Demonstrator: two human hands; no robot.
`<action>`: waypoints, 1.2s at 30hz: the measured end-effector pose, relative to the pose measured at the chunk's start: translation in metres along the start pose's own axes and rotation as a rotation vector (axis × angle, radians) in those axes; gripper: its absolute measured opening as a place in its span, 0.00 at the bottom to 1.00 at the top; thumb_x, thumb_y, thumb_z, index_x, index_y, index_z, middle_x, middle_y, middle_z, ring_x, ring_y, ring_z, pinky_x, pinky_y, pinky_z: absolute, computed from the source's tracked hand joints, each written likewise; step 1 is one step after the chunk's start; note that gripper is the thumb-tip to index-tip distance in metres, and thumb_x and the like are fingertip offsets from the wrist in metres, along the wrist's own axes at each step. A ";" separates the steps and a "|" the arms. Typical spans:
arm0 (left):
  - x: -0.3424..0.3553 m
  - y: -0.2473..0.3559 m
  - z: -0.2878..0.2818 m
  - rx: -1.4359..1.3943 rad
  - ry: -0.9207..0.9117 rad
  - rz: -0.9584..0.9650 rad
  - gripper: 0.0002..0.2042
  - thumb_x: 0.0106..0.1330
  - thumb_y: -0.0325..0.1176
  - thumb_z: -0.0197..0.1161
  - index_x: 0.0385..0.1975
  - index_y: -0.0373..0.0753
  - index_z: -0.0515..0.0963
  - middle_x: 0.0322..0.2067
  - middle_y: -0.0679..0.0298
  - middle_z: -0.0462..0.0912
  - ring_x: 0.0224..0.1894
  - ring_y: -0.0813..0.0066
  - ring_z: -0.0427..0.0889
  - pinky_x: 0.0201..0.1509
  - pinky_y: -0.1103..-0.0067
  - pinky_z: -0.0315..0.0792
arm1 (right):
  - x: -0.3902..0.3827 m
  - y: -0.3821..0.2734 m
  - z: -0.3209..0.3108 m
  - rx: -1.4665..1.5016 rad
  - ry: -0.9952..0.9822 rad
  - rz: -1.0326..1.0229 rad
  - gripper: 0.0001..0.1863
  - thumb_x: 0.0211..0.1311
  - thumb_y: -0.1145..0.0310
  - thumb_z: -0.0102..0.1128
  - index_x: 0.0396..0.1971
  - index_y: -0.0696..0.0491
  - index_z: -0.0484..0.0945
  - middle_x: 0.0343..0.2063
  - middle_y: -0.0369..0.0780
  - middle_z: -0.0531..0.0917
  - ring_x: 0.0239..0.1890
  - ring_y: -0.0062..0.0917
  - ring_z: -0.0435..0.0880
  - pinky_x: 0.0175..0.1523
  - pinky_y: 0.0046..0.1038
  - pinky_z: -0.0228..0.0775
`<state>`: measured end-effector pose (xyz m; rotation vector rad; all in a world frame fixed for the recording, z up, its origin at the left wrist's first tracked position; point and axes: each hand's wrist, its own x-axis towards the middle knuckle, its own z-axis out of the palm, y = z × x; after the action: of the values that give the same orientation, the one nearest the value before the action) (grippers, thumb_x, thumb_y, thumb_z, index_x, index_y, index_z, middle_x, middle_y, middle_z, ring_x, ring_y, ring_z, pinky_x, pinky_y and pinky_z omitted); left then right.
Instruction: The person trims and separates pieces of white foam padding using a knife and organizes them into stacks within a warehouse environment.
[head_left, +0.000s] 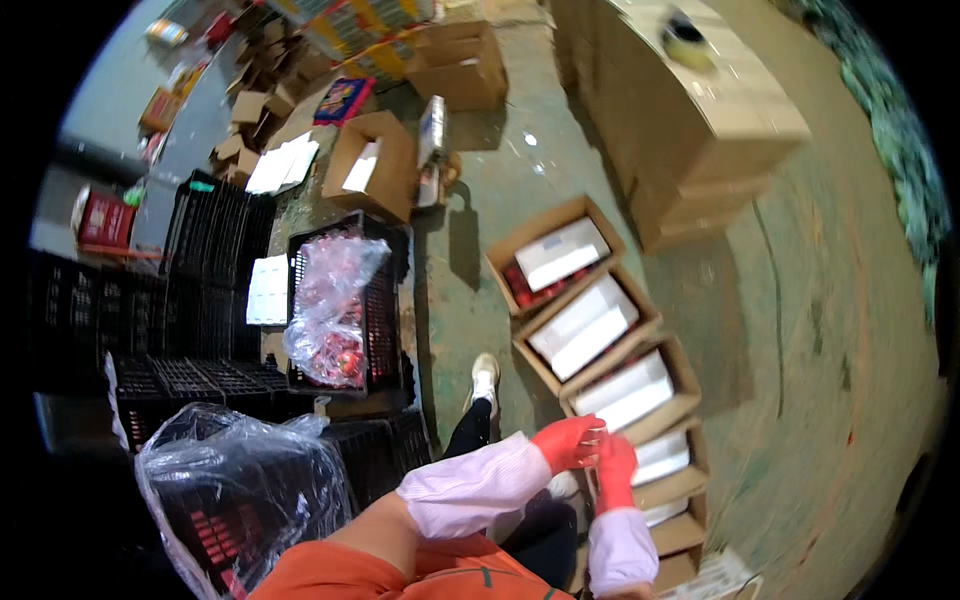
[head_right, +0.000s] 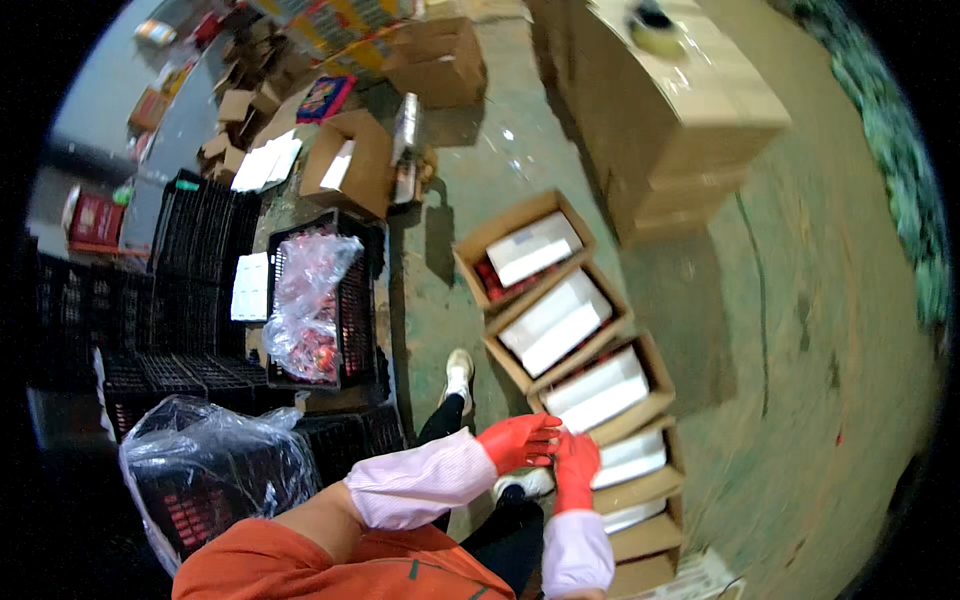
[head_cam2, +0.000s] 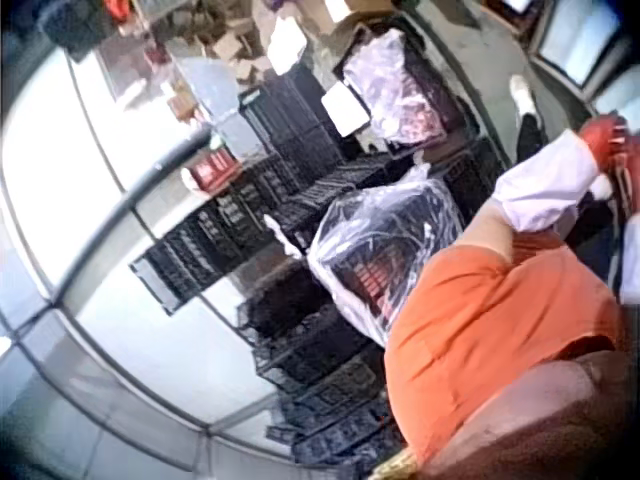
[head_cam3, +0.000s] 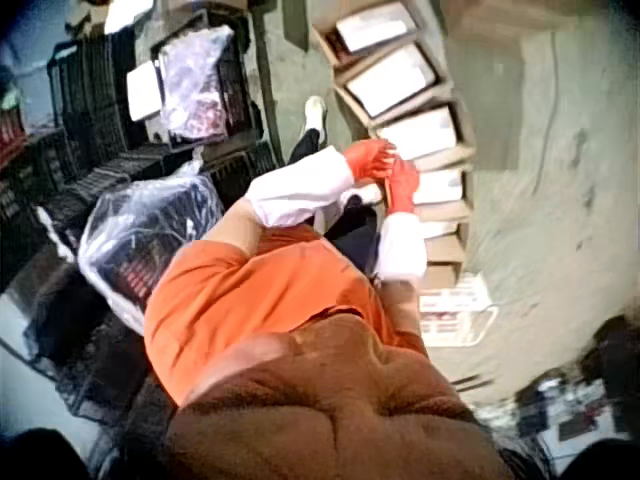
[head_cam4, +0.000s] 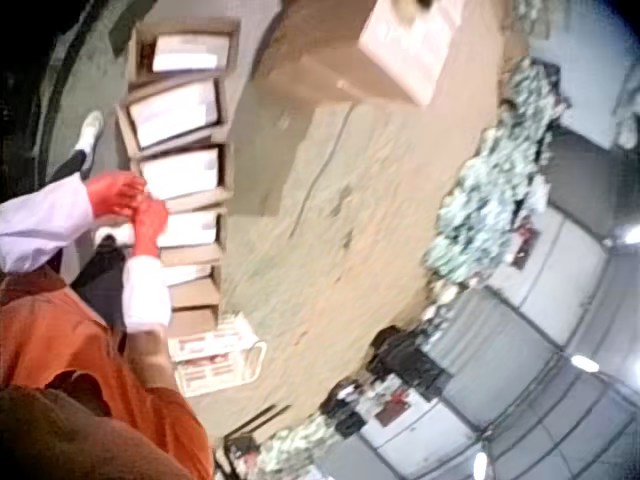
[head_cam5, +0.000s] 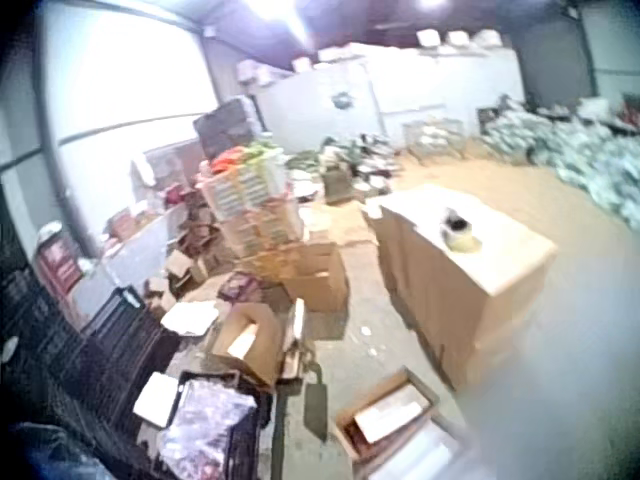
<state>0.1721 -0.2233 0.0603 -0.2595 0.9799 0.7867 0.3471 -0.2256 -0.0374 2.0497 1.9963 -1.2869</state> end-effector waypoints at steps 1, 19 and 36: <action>-0.023 0.042 -0.012 0.087 -0.057 0.063 0.23 0.65 0.48 0.51 0.56 0.42 0.65 0.54 0.64 0.69 0.53 0.72 0.71 0.52 0.73 0.69 | -0.005 0.020 -0.001 -0.361 0.109 -0.151 0.22 0.54 0.53 0.51 0.35 0.57 0.80 0.36 0.47 0.81 0.42 0.40 0.76 0.55 0.37 0.60; -0.190 0.219 -0.484 -0.060 1.365 0.760 0.30 0.55 0.37 0.60 0.59 0.36 0.61 0.52 0.51 0.70 0.50 0.60 0.71 0.46 0.70 0.71 | 0.113 -0.231 -0.025 0.331 -0.473 0.244 0.22 0.54 0.60 0.59 0.41 0.64 0.74 0.36 0.50 0.80 0.39 0.34 0.79 0.44 0.37 0.71; -0.102 0.430 -0.380 0.114 1.007 0.425 0.14 0.61 0.37 0.55 0.40 0.34 0.76 0.27 0.55 0.80 0.18 0.66 0.80 0.24 0.70 0.74 | 0.469 -0.656 -0.130 -0.108 -0.363 -0.188 0.13 0.56 0.63 0.54 0.27 0.59 0.78 0.26 0.38 0.81 0.30 0.25 0.76 0.37 0.30 0.67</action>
<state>-0.4050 -0.1721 -0.0052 -0.3630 2.0711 0.9931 -0.1983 0.3564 0.1370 1.4824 2.0674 -1.4216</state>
